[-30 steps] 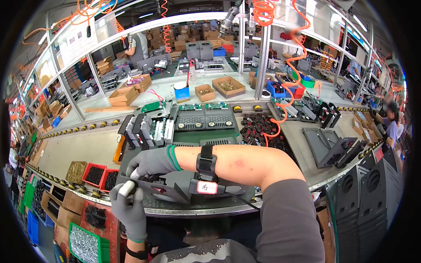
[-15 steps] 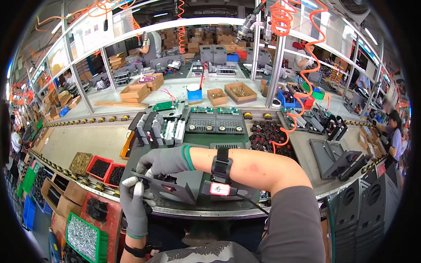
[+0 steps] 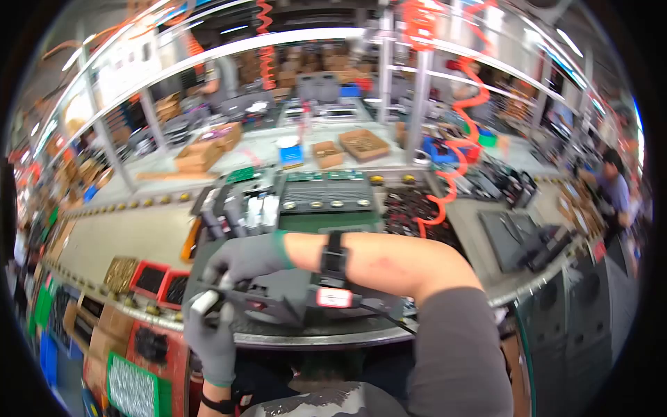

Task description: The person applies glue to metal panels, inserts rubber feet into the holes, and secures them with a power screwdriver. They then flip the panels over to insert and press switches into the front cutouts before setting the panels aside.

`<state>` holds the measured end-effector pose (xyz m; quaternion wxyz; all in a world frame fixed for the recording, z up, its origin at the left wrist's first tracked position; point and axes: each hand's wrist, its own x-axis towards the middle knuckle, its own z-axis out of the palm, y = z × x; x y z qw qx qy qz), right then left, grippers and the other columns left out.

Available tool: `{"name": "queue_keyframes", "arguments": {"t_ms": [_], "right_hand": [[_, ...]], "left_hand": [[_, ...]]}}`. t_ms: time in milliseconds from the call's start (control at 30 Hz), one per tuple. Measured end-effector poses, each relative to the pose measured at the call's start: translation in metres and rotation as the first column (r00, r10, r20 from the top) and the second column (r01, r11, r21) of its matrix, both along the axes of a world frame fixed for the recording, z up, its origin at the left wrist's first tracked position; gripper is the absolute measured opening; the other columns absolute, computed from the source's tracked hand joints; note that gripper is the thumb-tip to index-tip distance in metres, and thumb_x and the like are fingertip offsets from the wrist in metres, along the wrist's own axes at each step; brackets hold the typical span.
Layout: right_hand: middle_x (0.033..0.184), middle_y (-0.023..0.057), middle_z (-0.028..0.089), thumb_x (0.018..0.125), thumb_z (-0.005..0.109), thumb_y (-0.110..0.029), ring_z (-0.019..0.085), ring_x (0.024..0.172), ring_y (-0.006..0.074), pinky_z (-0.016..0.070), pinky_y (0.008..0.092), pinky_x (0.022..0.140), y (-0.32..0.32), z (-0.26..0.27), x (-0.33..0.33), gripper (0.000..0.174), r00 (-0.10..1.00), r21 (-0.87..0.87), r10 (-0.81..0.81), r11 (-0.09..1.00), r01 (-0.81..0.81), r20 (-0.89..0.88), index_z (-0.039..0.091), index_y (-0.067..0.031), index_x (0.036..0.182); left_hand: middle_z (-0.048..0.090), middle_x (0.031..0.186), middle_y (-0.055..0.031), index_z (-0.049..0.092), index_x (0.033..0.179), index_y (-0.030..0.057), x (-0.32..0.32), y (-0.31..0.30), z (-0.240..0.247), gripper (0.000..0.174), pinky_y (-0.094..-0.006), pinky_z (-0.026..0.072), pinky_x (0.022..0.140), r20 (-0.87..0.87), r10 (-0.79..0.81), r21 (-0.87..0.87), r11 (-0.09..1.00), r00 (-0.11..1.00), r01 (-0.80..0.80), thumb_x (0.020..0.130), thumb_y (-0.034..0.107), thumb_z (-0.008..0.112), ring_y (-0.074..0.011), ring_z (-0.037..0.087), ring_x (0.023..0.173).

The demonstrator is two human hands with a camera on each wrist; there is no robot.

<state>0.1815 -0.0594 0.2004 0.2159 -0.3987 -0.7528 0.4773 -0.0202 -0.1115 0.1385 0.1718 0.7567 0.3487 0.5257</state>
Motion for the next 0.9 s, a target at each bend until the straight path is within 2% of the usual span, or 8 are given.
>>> {"name": "queue_keyframes", "arguments": {"t_ms": [100,233,367,567,633,767,833,900], "right_hand": [[0.113,0.0126,0.068,0.083,0.069,-0.016,0.063,0.105,0.0214,0.0483,0.0357,0.091,-0.003,0.002,0.004,0.039,0.995,0.162,0.01,0.986,-0.026,0.101,0.064,0.001,0.118],[0.1,0.0102,0.07,0.084,0.068,-0.017,0.065,0.088,0.0195,0.0509,0.034,0.077,-0.004,0.0,-0.007,0.037,0.972,0.141,-0.133,0.984,0.106,0.193,0.066,-0.0052,0.119],[0.096,0.0071,0.07,0.085,0.069,-0.017,0.064,0.083,0.0169,0.0508,0.0331,0.073,-0.004,-0.002,-0.005,0.037,0.986,0.092,-0.103,0.992,0.091,0.134,0.066,-0.0053,0.12],[0.1,0.0087,0.07,0.086,0.069,-0.022,0.064,0.088,0.0177,0.0504,0.0336,0.078,-0.006,0.004,0.003,0.039,0.993,0.025,-0.067,0.998,0.065,0.095,0.065,-0.005,0.121],[0.101,0.0093,0.07,0.088,0.068,-0.026,0.064,0.089,0.0186,0.0499,0.0343,0.08,-0.006,0.002,0.002,0.039,0.992,0.018,-0.065,0.998,0.063,0.111,0.065,-0.0048,0.121],[0.104,0.0108,0.07,0.093,0.061,-0.036,0.063,0.093,0.0217,0.0483,0.0357,0.083,-0.005,-0.002,0.003,0.043,0.988,0.048,-0.099,0.994,0.094,0.12,0.065,-0.0034,0.121],[0.105,0.0107,0.069,0.093,0.061,-0.035,0.063,0.093,0.0214,0.0487,0.0356,0.082,-0.005,0.001,0.0,0.043,0.957,0.078,-0.169,0.985,0.154,0.236,0.065,-0.0025,0.12],[0.103,0.0105,0.069,0.093,0.061,-0.036,0.063,0.091,0.0212,0.0488,0.0354,0.081,-0.011,0.007,0.002,0.043,0.97,0.051,-0.138,0.99,0.131,0.201,0.065,-0.0019,0.12]], "left_hand": [[0.062,0.105,-0.0095,0.062,0.107,0.0039,0.001,0.016,-0.026,0.028,-0.0303,0.0508,0.072,0.041,-0.035,0.138,0.99,0.999,0.029,0.082,0.007,0.074,-0.0205,0.061,0.092],[0.058,0.085,-0.0058,0.051,0.112,0.0048,0.008,0.018,-0.019,0.023,-0.0187,0.0439,0.049,0.457,-0.035,-0.466,0.841,0.889,0.274,0.093,0.013,0.061,-0.0097,0.056,0.063],[0.053,0.065,-0.0031,0.05,0.105,0.0082,0.02,0.008,-0.009,0.016,-0.0178,0.036,0.04,0.537,0.066,-0.529,0.802,0.841,0.276,0.098,0.022,0.053,-0.0072,0.048,0.049],[0.059,0.102,-0.0067,0.057,0.114,0.0061,0.013,0.016,-0.026,0.023,-0.0195,0.0428,0.051,0.422,0.032,-0.389,0.909,0.906,0.149,0.093,0.013,0.063,-0.009,0.057,0.077],[0.058,0.112,-0.0077,0.061,0.112,0.0043,0.008,0.019,-0.028,0.027,-0.0241,0.0479,0.062,-0.011,0.031,0.292,0.956,0.999,-0.026,0.086,0.005,0.069,-0.0165,0.06,0.092],[0.058,0.117,-0.0088,0.064,0.112,0.0039,0.002,0.012,-0.026,0.028,-0.0299,0.0496,0.075,-0.017,-0.037,0.038,0.999,0.999,0.038,0.085,0.007,0.071,-0.0213,0.06,0.1],[0.059,0.118,-0.0095,0.061,0.118,0.0042,0.001,0.02,-0.028,0.029,-0.0237,0.0481,0.062,-0.09,-0.017,0.287,0.957,0.996,0.042,0.091,0.013,0.065,-0.0161,0.06,0.098],[0.059,0.116,-0.0099,0.055,0.125,0.0024,0.003,0.02,-0.041,0.033,-0.0182,0.0439,0.052,0.409,-0.133,-0.203,0.951,0.903,0.232,0.096,0.017,0.058,-0.0121,0.059,0.097]]}}
